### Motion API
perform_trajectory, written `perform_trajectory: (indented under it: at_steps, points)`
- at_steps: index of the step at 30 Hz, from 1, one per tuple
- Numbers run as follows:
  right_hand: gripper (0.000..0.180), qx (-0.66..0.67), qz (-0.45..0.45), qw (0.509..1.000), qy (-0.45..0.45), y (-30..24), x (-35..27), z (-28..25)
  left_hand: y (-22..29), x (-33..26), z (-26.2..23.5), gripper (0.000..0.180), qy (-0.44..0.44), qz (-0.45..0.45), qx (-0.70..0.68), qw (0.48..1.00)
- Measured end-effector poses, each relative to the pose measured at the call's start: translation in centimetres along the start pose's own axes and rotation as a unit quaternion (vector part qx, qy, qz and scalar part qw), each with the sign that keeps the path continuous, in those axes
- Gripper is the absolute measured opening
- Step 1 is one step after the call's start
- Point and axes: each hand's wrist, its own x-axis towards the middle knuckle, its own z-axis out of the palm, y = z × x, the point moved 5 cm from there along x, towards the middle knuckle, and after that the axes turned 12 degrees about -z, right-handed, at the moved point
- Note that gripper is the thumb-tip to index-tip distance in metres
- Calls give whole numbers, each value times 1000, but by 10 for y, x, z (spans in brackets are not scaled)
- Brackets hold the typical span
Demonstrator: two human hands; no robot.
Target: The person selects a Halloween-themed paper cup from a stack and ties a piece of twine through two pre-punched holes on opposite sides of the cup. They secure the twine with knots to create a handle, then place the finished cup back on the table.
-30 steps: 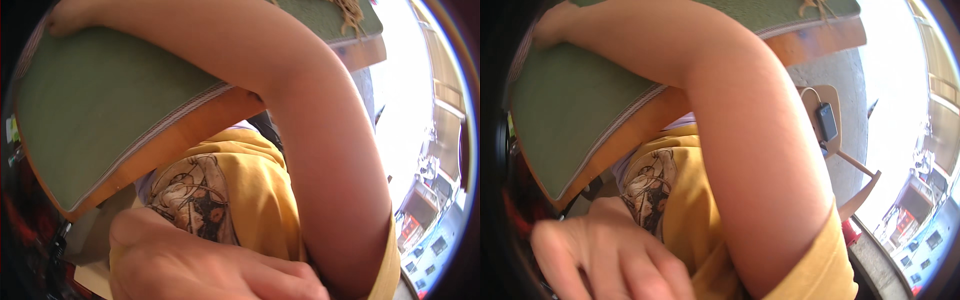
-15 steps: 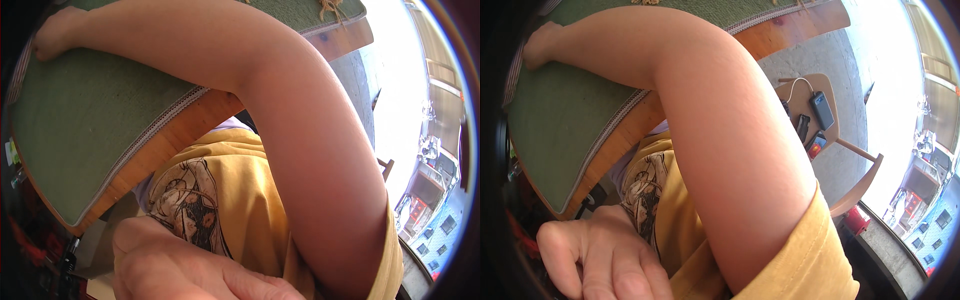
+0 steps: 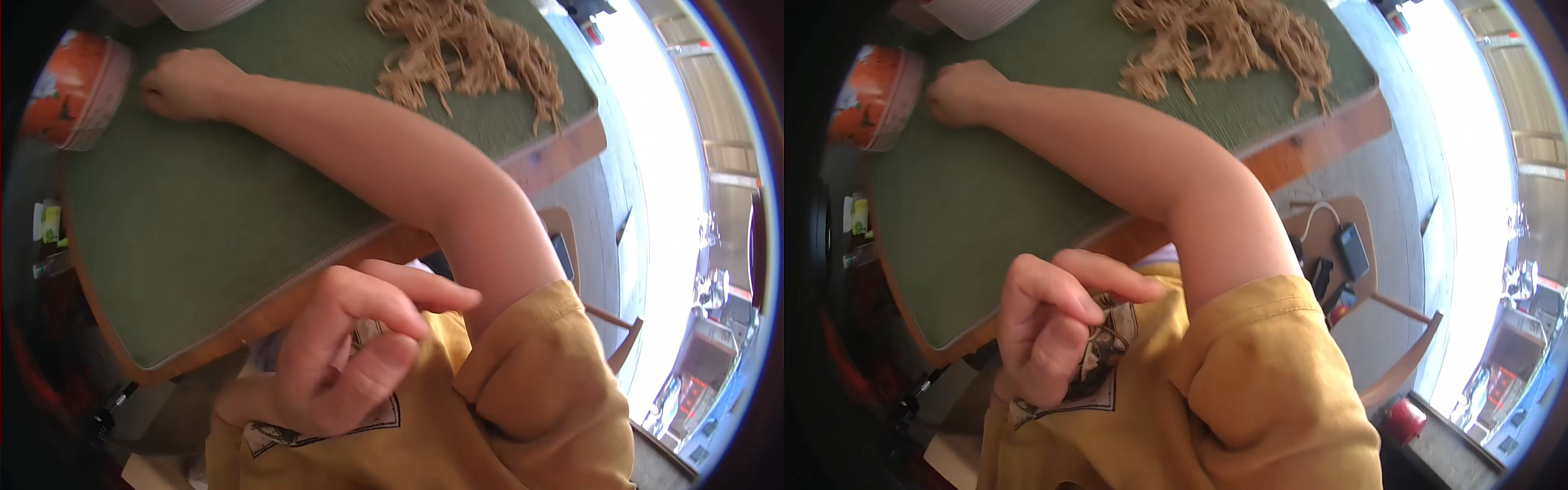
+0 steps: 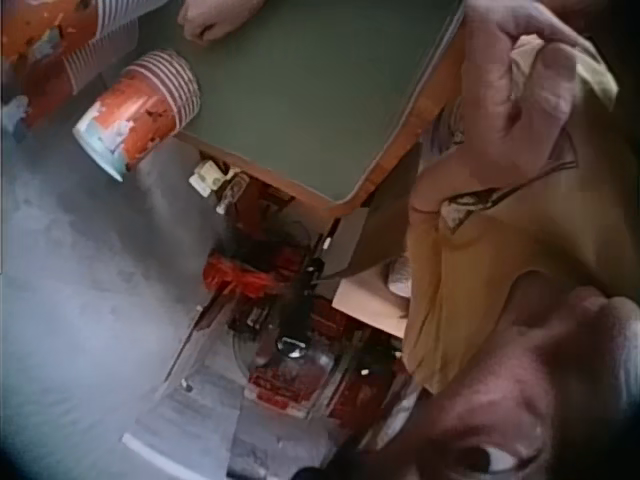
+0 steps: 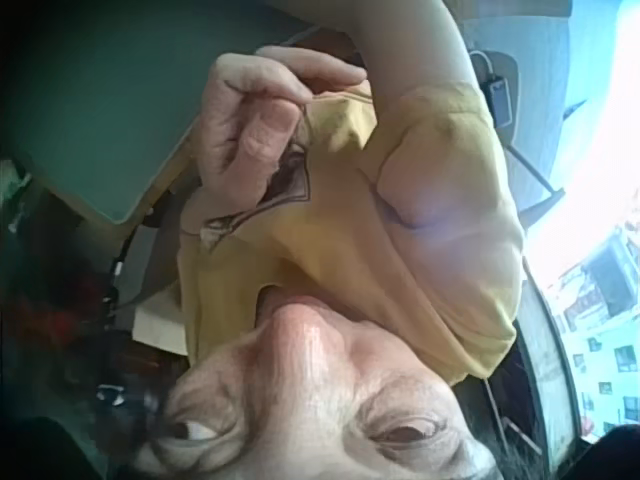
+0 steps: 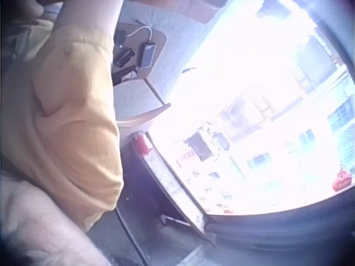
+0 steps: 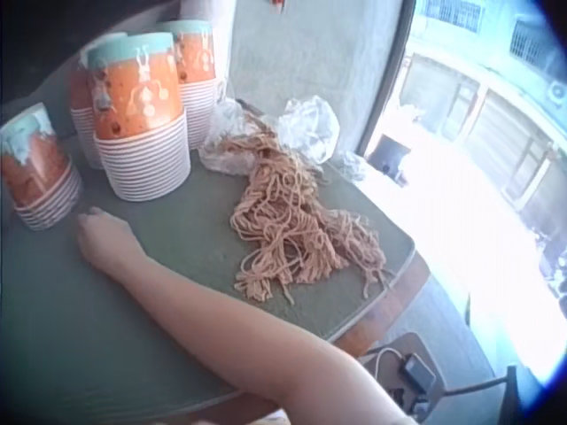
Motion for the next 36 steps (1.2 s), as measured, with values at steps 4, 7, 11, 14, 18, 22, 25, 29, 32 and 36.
perform_trajectory:
  at_steps: [4, 7, 11, 14, 18, 22, 25, 29, 32, 36]
  points:
    - [19, 55, -17, 996, 71, -10, -4, -16, 45, -9, -15, 9, 133, 30, 157, 978]
    - [17, 4, -63, 981, 184, -18, -8, -47, 72, -23, -44, 14, 142, 71, 311, 937]
    - [41, -120, -130, 945, 276, -28, 13, -118, 104, -22, -113, 23, 304, 90, 440, 840]
    - [54, -248, -146, 912, 293, -31, 47, -179, 118, 10, -167, 39, 387, 79, 454, 798]
    - [35, -313, -155, 910, 223, -11, 94, -218, 112, 83, -220, 68, 390, 150, 533, 735]
    - [20, -214, -126, 950, 188, -5, 108, -224, 97, 132, -237, 84, 404, 222, 507, 728]
    - [17, -121, -87, 973, 176, -1, 112, -227, 88, 138, -242, 88, 409, 205, 503, 734]
    - [14, -55, -65, 981, 174, 2, 118, -228, 89, 137, -246, 84, 414, 173, 510, 734]
    - [14, -46, -68, 979, 185, 2, 121, -231, 90, 135, -247, 82, 424, 155, 521, 725]
    - [17, -60, -71, 980, 177, 1, 128, -234, 94, 133, -249, 79, 443, 128, 534, 709]
